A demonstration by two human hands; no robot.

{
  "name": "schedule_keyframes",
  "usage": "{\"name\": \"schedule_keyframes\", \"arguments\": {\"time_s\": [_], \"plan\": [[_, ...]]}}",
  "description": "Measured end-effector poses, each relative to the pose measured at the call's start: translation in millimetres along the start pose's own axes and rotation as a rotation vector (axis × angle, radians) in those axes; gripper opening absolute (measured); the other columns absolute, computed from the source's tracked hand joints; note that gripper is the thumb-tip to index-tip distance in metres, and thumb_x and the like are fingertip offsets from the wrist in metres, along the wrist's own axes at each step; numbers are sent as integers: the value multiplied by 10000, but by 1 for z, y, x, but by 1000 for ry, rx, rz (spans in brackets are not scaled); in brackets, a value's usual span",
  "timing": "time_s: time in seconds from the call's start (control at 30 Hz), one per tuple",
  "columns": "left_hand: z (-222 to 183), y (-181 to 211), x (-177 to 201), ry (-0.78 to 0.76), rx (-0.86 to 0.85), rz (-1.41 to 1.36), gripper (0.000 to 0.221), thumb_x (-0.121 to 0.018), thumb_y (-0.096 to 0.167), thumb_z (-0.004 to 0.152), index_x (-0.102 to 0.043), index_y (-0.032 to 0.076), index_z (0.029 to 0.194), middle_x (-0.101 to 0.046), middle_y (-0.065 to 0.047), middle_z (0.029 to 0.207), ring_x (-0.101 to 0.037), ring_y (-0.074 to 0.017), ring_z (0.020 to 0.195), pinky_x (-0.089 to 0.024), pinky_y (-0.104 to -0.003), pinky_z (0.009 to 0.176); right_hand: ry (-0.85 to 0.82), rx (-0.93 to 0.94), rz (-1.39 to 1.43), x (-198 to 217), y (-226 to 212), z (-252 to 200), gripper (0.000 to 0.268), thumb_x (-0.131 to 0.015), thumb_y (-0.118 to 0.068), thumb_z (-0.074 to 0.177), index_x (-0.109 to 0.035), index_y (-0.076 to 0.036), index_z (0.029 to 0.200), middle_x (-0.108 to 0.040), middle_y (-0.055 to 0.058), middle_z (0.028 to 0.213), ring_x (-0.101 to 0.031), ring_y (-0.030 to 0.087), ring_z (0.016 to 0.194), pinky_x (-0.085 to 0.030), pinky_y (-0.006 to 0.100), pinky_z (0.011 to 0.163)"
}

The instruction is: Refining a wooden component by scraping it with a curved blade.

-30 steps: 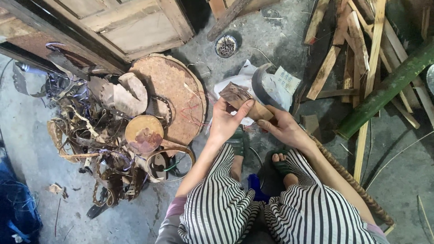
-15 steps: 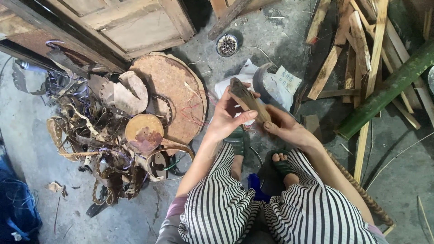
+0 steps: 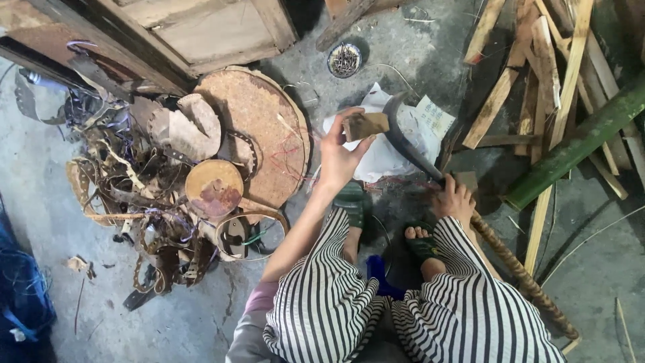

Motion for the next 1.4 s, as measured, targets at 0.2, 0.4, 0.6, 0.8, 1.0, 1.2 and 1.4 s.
{"name": "schedule_keyframes", "arguments": {"time_s": [0.2,0.4,0.6,0.8,1.0,1.2,1.4], "plan": [[-2,-37,-11,5,48,-14,600,-873,-18,761,-616,116,1287,-719,-198,1118,-708,-386,1062,-640,-448,816,76,171,164,23,1,1,326,-587,-209,1022,-495,-187,1334,-679,159,1029,-721,377,968,-552,529,833],[5,-44,-9,5,75,-28,585,-867,22,797,-589,84,1308,-699,-236,1146,-701,-429,1055,-633,-467,823,58,262,589,77,4,-23,281,-664,-246,1001,-651,-84,1230,-718,240,836,-713,440,778,-533,509,631],[3,-58,-46,-108,46,121,599,-840,17,823,-543,75,1340,-643,-212,1172,-700,-450,1032,-653,-465,809,-127,292,870,156,-52,-63,211,-566,-160,1048,-633,0,1168,-644,137,625,-617,239,461,-479,351,426],[8,-40,-40,-129,28,235,602,-846,55,832,-520,62,1338,-663,-238,1163,-703,-466,1009,-655,-477,802,-328,261,1116,131,-59,-57,247,-652,-188,1015,-693,43,940,-683,168,636,-612,206,561,-493,380,502],[4,-16,-38,-305,18,360,616,-772,191,918,-463,24,1424,-587,-274,1262,-646,-502,1106,-627,-535,860,-498,162,1114,95,-27,-67,393,-500,-306,1083,-678,44,1067,-695,177,765,-698,309,687,-586,458,662],[2,-20,-24,-168,92,267,562,-819,123,875,-528,30,1346,-674,-236,1094,-745,-416,906,-674,-420,738,-149,200,727,146,-51,-69,257,-624,-259,1032,-610,-23,1133,-601,231,637,-619,365,520,-423,431,467],[-6,-7,-24,-166,29,326,515,-841,61,822,-554,3,1246,-739,-279,1003,-755,-397,889,-648,-447,708,-96,306,536,129,-100,-80,273,-595,-312,1025,-570,-49,1095,-675,215,632,-711,406,614,-520,475,548]]}}
Point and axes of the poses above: each hand's wrist, its own z-axis towards the middle knuckle, its own x-axis out of the back of the hand, y = z × x, the point moved 9 cm from there along z, towards the middle knuckle
